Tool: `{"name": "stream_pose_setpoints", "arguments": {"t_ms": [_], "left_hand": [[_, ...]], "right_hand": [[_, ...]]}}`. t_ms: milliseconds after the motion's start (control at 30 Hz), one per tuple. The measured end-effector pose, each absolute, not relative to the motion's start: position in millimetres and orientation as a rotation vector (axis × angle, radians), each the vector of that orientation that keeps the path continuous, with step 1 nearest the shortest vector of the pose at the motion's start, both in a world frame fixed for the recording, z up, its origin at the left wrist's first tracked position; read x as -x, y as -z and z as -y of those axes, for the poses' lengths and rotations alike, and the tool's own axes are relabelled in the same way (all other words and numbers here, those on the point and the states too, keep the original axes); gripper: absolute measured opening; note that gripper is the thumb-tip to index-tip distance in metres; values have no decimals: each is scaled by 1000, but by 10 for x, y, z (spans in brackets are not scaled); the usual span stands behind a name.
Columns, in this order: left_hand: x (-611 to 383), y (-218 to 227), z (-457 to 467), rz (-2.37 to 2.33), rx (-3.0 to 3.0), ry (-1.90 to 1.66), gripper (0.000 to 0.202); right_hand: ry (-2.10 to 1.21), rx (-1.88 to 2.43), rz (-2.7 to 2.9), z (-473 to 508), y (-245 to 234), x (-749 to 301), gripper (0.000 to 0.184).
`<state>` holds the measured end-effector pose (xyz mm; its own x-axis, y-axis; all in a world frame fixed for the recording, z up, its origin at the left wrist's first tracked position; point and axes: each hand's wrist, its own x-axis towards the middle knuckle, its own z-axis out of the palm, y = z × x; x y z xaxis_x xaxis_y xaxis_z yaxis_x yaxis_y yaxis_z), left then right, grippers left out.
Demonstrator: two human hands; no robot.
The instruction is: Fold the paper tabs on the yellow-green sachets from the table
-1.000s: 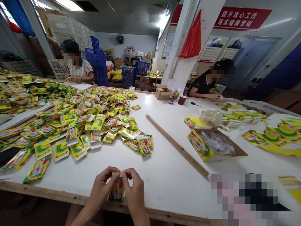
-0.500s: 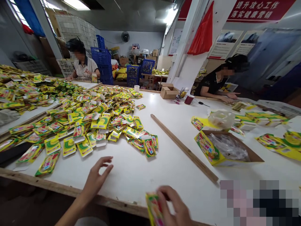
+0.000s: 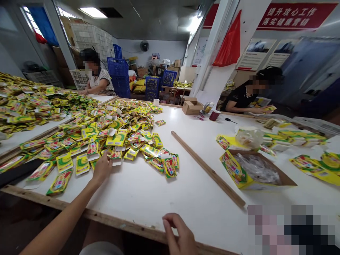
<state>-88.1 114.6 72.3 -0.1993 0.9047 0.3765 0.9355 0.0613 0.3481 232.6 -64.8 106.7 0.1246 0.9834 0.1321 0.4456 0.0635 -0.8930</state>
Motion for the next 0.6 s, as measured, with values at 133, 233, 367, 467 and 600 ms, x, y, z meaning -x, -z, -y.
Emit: {"name": "stream_pose_setpoints", "arguments": {"t_ms": [133,233,367,467,600], "left_hand": [[900,-875,-794,2096,2120,836,24],[782,-1042,-526,1874,2492,878,22],[409,-1237,-316,1711,2884,925,21],[139,-1293,-261,1627,3096,1074,19],[-32,-1212,-266,1713,3002,1613,15]], "right_hand": [[-753,1453,1528,571,-1078,-2172,28],[-716,1407,1610,467,-1024,-2100,21],[-770,1330,1611,288,-925,-1842,25],[-987,1209,1552,183,-876,-1640,39],[-1024,1150,1335,112,-780,-1576,22]]}}
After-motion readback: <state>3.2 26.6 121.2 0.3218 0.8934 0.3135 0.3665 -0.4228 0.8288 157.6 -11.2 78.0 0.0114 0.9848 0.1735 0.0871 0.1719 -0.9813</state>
